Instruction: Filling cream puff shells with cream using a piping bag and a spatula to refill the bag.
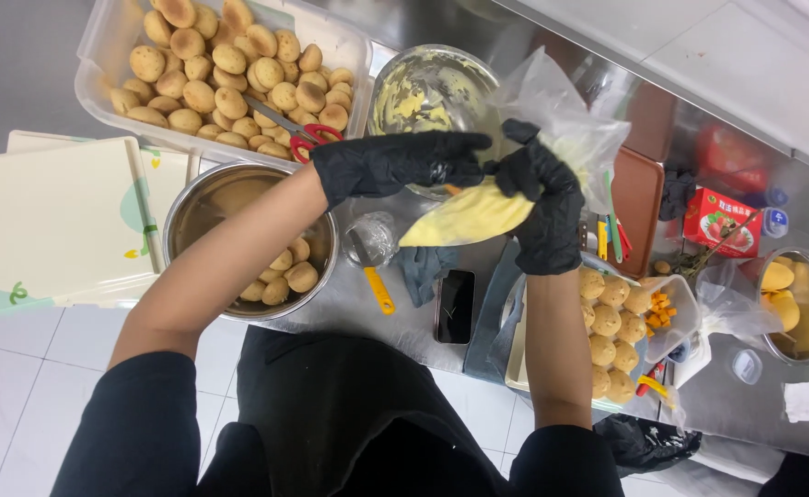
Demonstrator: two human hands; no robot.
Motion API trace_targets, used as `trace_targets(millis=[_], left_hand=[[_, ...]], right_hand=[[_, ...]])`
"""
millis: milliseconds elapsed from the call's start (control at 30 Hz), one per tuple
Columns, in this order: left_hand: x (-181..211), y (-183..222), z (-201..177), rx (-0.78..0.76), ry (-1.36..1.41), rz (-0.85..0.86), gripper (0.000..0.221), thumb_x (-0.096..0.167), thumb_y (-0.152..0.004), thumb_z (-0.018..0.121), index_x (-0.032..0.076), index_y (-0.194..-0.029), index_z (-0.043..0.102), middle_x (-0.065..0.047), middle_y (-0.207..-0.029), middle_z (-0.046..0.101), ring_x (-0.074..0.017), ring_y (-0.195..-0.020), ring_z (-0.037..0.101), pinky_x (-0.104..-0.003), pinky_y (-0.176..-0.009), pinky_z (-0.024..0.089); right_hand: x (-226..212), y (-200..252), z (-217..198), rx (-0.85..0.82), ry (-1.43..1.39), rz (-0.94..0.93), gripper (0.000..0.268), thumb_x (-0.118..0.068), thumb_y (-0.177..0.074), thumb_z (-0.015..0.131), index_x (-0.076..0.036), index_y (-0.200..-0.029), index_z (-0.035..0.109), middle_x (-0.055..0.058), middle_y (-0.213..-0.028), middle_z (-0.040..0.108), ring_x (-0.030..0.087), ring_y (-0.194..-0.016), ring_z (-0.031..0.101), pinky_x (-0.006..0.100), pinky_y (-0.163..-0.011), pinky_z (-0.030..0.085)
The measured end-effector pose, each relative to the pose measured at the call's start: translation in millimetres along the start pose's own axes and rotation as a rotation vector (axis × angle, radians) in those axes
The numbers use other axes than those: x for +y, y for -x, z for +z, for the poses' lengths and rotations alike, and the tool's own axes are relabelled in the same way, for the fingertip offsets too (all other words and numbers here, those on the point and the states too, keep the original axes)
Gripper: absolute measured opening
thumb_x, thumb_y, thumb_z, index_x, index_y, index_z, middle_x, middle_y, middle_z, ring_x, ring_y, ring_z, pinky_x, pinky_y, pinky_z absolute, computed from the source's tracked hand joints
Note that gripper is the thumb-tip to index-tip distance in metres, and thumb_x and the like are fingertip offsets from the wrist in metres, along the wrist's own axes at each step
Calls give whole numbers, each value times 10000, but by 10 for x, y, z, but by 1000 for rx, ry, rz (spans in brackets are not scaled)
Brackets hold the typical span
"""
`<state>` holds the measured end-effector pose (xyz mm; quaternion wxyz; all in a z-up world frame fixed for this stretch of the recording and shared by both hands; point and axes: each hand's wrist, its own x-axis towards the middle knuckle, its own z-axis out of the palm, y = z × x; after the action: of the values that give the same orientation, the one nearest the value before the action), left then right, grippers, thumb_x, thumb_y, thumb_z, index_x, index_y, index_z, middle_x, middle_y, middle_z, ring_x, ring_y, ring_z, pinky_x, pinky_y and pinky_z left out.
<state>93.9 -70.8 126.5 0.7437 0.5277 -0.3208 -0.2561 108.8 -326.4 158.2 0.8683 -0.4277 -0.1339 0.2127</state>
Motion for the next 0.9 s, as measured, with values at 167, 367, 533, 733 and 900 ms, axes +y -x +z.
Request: trace_targets(millis=[167,367,533,733,900], left_hand=[[111,-130,413,131,-381,-206,779,513,-933,697,10,-1488,485,-126,-1423,589,-184,-1297,537,-301,-1090,408],[-26,-406,416,199,59,-143,681,492,-877,765,-28,-1298,637,-133,-1167,682,-203,-1063,638,-361,-943,511],[-78,-169,37,169,-253,-25,648,531,-982,666,24,-1379,588,-65,-1303,663,-164,-1214,605,-328,-1051,432],[241,940,-229,755,-653,-154,527,560,-964,586,89,-1166,711,-69,-1103,720,-209,-1044,693,-336,-937,510],[-79,2083,-183,776,-915,-712,520,546,-955,625,97,-1181,757,-168,-1129,741,-349,-1075,672,-442,-933,508]], right_hand=[[-70,-239,-42,10,46,-63,310,-167,-1123,579,60,-1313,671,-42,-647,402,98,-592,426,277,-674,415],[-265,-261,368,-81,228,107,446,-216,-960,627,4,-1348,617,105,-1184,695,203,-1072,678,358,-991,552],[177,-395,-165,-156,199,129,375,-314,-996,648,21,-1164,656,143,-1175,717,247,-1109,693,400,-1060,531],[521,-920,-864,321,85,-199,388,-389,-1022,680,-60,-836,591,81,-691,593,255,-744,648,434,-843,596],[907,-1282,-1129,650,203,-323,339,-340,-1005,713,-48,-856,627,39,-626,530,171,-534,533,331,-521,457]])
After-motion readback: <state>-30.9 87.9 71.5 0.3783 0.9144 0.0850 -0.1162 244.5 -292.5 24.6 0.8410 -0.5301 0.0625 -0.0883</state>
